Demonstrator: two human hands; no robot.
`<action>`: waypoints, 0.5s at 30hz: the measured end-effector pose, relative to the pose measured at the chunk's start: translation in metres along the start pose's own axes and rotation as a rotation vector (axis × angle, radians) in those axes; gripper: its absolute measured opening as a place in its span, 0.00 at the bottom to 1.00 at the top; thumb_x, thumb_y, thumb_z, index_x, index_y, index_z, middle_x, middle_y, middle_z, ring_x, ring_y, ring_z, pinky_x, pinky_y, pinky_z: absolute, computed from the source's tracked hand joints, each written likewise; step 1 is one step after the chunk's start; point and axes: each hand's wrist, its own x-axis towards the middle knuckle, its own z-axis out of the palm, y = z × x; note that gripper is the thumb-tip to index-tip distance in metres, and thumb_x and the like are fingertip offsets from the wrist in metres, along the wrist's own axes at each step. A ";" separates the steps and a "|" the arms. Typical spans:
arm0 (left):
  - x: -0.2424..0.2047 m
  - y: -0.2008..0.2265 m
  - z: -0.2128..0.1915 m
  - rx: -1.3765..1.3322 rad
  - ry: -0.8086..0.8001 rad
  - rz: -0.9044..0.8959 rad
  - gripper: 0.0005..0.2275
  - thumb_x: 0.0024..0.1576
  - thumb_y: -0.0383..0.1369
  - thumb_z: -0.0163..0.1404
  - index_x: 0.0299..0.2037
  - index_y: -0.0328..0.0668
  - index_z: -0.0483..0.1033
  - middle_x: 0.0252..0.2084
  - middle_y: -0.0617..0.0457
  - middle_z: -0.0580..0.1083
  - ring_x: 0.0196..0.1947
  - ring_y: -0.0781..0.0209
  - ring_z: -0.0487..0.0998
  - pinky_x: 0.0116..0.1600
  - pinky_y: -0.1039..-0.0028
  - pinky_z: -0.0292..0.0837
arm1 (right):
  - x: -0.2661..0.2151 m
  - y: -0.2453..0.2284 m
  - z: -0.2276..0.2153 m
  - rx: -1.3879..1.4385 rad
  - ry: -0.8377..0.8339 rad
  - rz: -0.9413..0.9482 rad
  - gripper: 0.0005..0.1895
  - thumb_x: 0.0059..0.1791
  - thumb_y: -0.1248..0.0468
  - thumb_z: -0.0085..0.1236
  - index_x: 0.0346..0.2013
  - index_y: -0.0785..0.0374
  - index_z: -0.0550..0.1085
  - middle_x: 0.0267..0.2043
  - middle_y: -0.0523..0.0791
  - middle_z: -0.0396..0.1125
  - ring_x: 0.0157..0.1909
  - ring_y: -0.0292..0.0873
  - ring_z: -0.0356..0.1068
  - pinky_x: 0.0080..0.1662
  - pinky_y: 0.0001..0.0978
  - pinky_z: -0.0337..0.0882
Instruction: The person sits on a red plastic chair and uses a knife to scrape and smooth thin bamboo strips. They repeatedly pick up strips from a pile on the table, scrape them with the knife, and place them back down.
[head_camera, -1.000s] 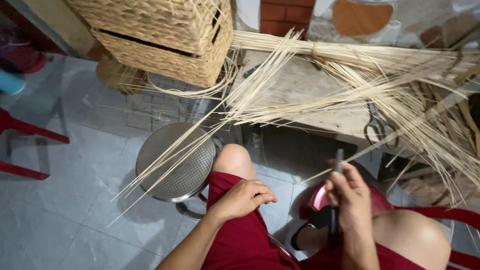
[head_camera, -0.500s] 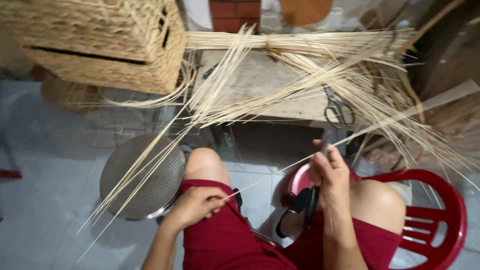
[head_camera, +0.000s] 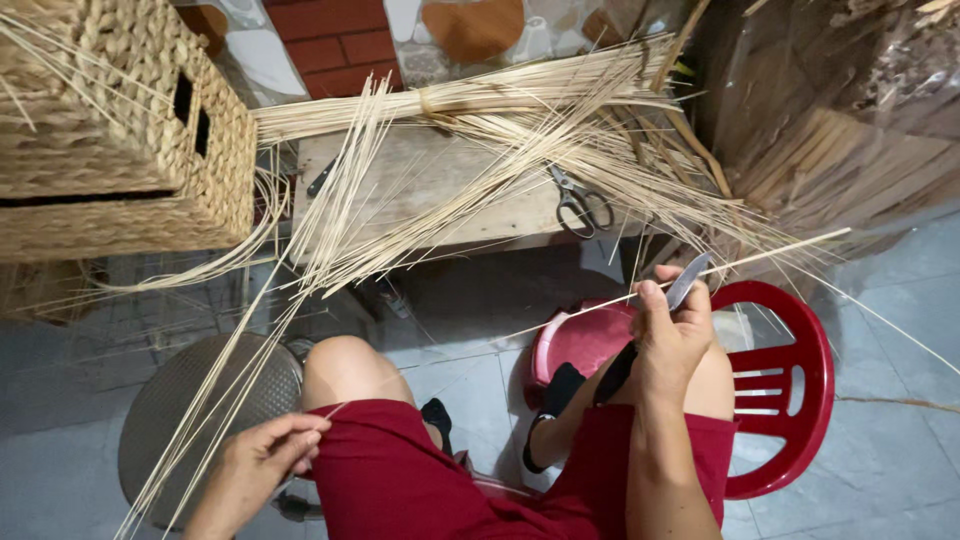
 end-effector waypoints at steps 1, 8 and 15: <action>0.000 0.001 0.000 0.009 0.003 -0.010 0.10 0.57 0.31 0.55 0.45 0.41 0.86 0.27 0.52 0.81 0.25 0.68 0.77 0.32 0.76 0.75 | 0.002 0.002 -0.003 0.025 -0.004 0.013 0.11 0.55 0.70 0.57 0.52 0.63 0.70 0.33 0.43 0.70 0.22 0.29 0.59 0.25 0.20 0.58; -0.002 0.042 -0.014 -0.160 0.323 0.181 0.11 0.60 0.32 0.52 0.48 0.37 0.83 0.30 0.53 0.81 0.28 0.70 0.79 0.32 0.81 0.70 | 0.021 0.016 -0.033 0.118 -0.026 0.091 0.13 0.61 0.66 0.56 0.60 0.62 0.69 0.46 0.48 0.75 0.24 0.28 0.61 0.27 0.19 0.58; 0.018 0.099 -0.086 -0.542 0.661 0.388 0.07 0.60 0.30 0.52 0.45 0.36 0.80 0.42 0.58 0.81 0.31 0.72 0.79 0.28 0.82 0.67 | 0.027 0.053 -0.049 0.146 -0.189 0.061 0.06 0.65 0.72 0.49 0.56 0.67 0.68 0.46 0.52 0.73 0.23 0.32 0.61 0.27 0.23 0.60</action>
